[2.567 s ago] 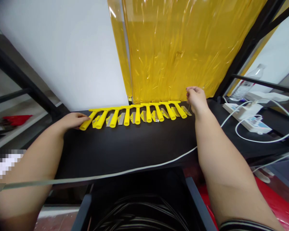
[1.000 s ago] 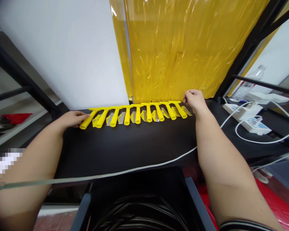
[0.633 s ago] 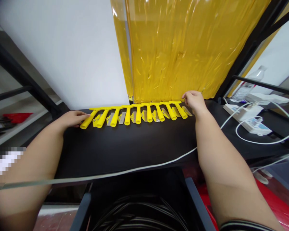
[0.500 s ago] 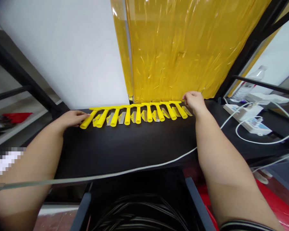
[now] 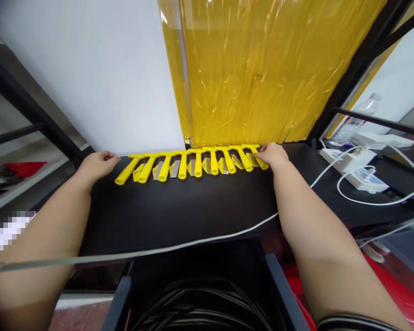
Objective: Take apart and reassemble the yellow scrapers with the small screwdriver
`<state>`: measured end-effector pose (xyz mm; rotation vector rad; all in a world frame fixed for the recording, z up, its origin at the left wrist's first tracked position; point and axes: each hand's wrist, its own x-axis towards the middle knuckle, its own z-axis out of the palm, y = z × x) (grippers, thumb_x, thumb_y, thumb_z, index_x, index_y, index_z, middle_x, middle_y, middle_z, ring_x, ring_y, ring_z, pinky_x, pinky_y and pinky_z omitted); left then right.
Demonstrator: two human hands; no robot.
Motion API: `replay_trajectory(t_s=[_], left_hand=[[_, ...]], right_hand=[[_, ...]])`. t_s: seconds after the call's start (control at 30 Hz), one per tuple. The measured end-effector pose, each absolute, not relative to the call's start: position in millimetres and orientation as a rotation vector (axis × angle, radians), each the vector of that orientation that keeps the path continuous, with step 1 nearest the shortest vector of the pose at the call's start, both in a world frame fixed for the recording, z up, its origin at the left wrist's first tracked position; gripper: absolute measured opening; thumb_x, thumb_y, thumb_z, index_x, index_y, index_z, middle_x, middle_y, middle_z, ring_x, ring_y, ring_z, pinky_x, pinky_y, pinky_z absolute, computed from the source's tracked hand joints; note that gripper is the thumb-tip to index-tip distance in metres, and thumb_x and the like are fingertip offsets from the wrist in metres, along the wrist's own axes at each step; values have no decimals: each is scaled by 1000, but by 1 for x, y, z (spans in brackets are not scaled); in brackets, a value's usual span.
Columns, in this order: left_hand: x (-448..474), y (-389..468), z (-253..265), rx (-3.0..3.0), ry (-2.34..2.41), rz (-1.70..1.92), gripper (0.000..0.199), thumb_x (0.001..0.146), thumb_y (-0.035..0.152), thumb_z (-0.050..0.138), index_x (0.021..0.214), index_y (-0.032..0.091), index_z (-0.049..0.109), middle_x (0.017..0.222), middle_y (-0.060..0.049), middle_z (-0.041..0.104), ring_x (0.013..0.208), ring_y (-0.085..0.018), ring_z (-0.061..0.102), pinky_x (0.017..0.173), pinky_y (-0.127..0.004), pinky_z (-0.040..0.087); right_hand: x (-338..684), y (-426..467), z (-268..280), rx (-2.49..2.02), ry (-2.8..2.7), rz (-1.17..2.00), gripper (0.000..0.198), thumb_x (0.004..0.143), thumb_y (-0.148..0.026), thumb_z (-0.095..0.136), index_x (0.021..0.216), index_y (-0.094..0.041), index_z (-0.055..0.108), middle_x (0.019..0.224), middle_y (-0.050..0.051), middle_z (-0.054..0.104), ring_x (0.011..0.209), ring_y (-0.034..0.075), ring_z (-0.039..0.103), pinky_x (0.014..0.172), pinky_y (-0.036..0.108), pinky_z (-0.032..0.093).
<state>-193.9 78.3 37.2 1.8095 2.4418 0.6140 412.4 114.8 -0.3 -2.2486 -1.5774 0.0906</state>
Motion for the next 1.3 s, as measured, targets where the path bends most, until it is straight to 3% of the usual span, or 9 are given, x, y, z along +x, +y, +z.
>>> replay_trajectory(t_s=[0.2,0.47,0.6,0.7,0.83,0.9,1.0,1.17,1.3], left_hand=[[-185,69,46,1869,2393,744,29,97,44,58,93,17,69,87,-3,65,84,-19,54,72,-28,40],[-182,68,46,1885,2334,760,29,98,43,57,90,17,68,79,-1,61,80,-17,52,70,-27,37],[-178,66,47,1886,2321,762,30,99,44,56,90,18,67,78,0,60,78,-17,53,70,-27,36],[-173,61,51,1886,2325,786,28,97,43,58,86,18,66,75,0,60,77,-17,53,69,-27,36],[-164,51,60,1905,2300,854,27,96,43,59,86,19,65,71,1,59,74,-16,53,67,-27,36],[-159,46,65,1925,2274,895,29,97,45,58,87,19,65,70,2,59,73,-15,52,66,-27,36],[-145,35,72,1981,2184,977,32,98,48,56,86,19,63,67,3,54,68,-14,49,65,-27,35],[-113,-4,86,1997,1700,1243,32,96,51,58,82,23,58,67,2,47,60,-13,38,60,-29,32],[-126,-72,75,1966,1502,1111,37,90,62,57,75,28,59,74,-4,54,73,-22,53,70,-39,48]], right_hand=[[414,118,-6,-2254,-1582,75,35,63,-46,88,85,-23,74,91,12,75,81,27,71,66,36,55],[412,114,3,-2276,-1434,71,27,64,-42,87,75,-22,75,81,12,73,84,32,73,71,40,57],[411,105,13,-2116,-1363,114,21,66,-37,85,72,-20,73,70,8,68,73,27,68,61,34,51],[398,91,26,-1681,-1381,380,21,69,-33,82,81,-17,74,68,4,68,62,19,62,54,27,46],[357,58,47,-1155,-1798,842,34,66,-35,85,94,-17,77,82,3,74,68,15,64,64,27,51],[329,38,55,-1001,-2097,961,30,70,-32,82,97,-18,78,86,3,74,71,16,64,67,27,50],[287,9,56,-830,-2524,957,28,73,-21,76,100,-20,78,89,1,73,74,15,61,68,27,48],[247,-18,43,-772,-2792,785,28,71,-16,76,99,-21,75,95,2,71,81,17,61,71,28,48],[247,-19,39,-843,-2824,843,30,79,-29,80,106,-20,71,99,4,69,84,18,62,71,28,50]])
